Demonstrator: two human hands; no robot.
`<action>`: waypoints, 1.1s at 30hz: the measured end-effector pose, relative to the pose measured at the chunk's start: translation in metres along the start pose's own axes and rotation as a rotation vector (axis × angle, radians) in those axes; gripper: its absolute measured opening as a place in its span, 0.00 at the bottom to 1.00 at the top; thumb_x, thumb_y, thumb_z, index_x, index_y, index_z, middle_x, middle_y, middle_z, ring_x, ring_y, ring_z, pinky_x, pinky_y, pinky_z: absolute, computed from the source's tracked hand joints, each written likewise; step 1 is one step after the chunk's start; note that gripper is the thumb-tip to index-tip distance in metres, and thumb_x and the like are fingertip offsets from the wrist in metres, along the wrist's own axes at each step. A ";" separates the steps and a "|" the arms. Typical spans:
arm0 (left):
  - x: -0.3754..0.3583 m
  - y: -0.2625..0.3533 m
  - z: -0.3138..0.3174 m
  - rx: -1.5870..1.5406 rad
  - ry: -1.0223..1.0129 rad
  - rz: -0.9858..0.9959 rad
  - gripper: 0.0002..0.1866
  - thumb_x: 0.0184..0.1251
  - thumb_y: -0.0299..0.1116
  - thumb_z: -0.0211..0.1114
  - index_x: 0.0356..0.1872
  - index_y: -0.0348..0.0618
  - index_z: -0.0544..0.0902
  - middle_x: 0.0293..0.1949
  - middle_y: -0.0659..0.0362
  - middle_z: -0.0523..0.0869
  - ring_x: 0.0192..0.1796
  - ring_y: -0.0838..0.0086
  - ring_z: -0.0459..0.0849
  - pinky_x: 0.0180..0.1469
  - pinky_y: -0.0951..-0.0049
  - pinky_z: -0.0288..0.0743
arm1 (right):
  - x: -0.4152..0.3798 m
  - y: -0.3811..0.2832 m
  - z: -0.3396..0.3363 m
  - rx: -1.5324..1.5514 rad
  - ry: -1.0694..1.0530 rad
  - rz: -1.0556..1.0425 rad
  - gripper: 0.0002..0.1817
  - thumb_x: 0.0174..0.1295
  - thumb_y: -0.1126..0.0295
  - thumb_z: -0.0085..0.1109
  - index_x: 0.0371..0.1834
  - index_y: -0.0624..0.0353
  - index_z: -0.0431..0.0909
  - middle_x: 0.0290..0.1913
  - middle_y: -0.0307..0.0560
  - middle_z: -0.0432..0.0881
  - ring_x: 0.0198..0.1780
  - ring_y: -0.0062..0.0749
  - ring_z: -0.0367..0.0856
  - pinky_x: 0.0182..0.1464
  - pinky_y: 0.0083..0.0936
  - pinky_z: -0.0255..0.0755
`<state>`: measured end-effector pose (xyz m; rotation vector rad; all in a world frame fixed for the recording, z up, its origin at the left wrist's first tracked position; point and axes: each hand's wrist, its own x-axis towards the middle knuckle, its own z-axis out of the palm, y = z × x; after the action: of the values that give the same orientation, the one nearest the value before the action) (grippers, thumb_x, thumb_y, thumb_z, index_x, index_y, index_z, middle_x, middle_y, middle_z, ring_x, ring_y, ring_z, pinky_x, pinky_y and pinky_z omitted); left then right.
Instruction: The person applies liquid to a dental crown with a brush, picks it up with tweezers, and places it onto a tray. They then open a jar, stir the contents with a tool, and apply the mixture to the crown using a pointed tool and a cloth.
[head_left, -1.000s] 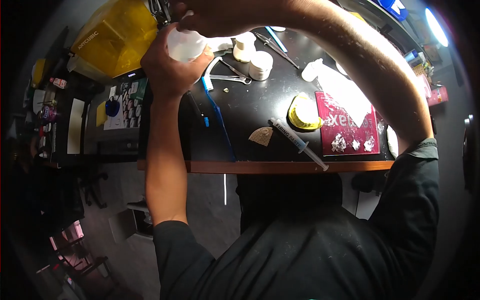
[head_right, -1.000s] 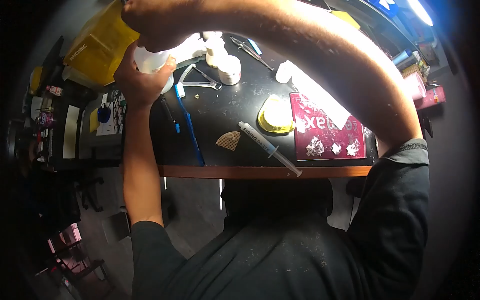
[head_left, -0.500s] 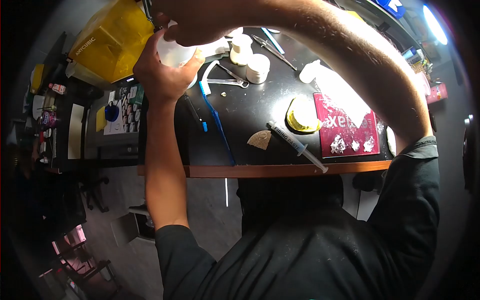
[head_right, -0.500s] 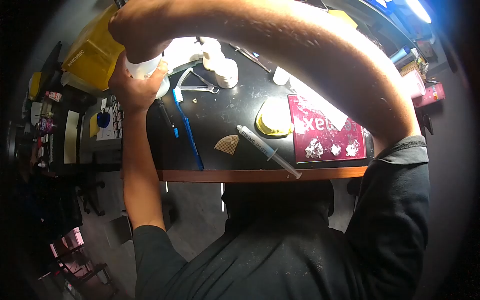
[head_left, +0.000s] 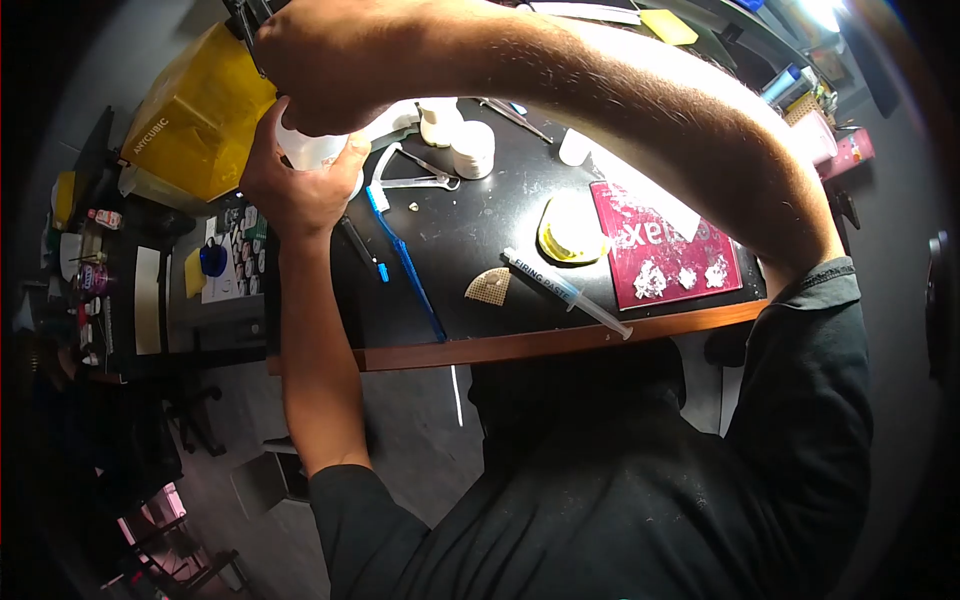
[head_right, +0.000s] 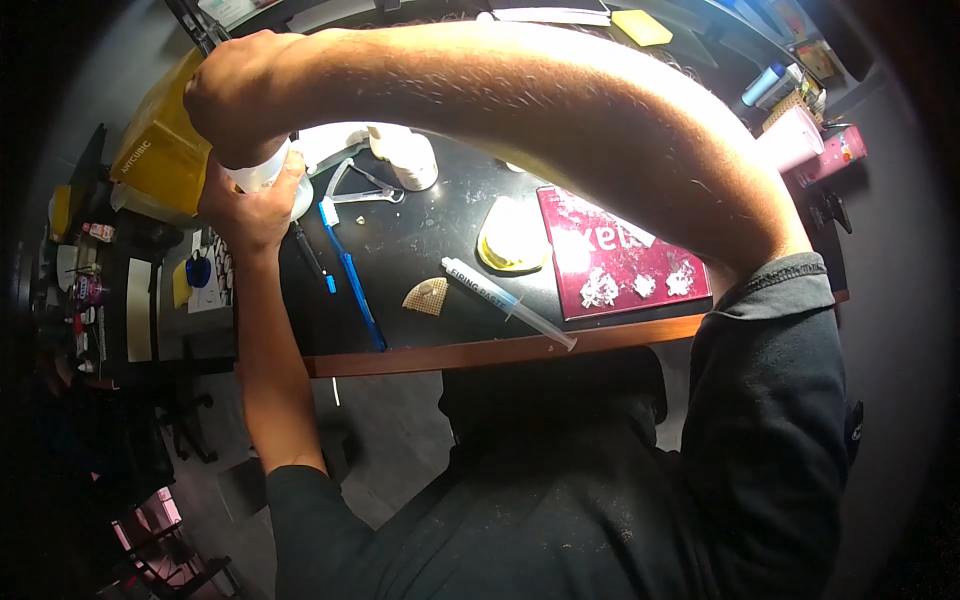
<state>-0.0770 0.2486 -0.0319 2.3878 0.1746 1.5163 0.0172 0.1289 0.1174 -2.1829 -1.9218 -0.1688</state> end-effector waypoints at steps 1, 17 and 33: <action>0.000 0.003 -0.001 -0.020 -0.025 -0.040 0.44 0.41 0.42 0.89 0.63 0.37 0.80 0.49 0.48 0.90 0.49 0.57 0.92 0.56 0.61 0.84 | -0.003 0.004 -0.006 -0.018 -0.005 0.037 0.14 0.65 0.61 0.65 0.46 0.58 0.91 0.35 0.52 0.90 0.41 0.45 0.92 0.46 0.41 0.87; -0.013 -0.057 -0.003 0.021 -0.091 -0.417 0.09 0.62 0.21 0.64 0.40 0.41 0.89 0.35 0.53 0.92 0.37 0.62 0.89 0.44 0.65 0.82 | -0.110 0.205 -0.012 -0.305 0.211 0.382 0.14 0.59 0.64 0.74 0.31 0.65 0.81 0.31 0.61 0.83 0.35 0.55 0.84 0.39 0.46 0.76; -0.025 -0.048 0.007 0.209 -0.606 -0.502 0.26 0.75 0.46 0.45 0.61 0.66 0.90 0.76 0.54 0.72 0.75 0.54 0.66 0.77 0.44 0.49 | -0.083 0.141 0.008 -0.288 0.374 0.256 0.12 0.59 0.74 0.70 0.46 0.61 0.87 0.44 0.58 0.91 0.48 0.54 0.90 0.52 0.42 0.84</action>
<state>-0.0790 0.2865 -0.0716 2.5708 0.7473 0.5481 0.1450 0.0349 0.0768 -2.3389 -1.4761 -0.7893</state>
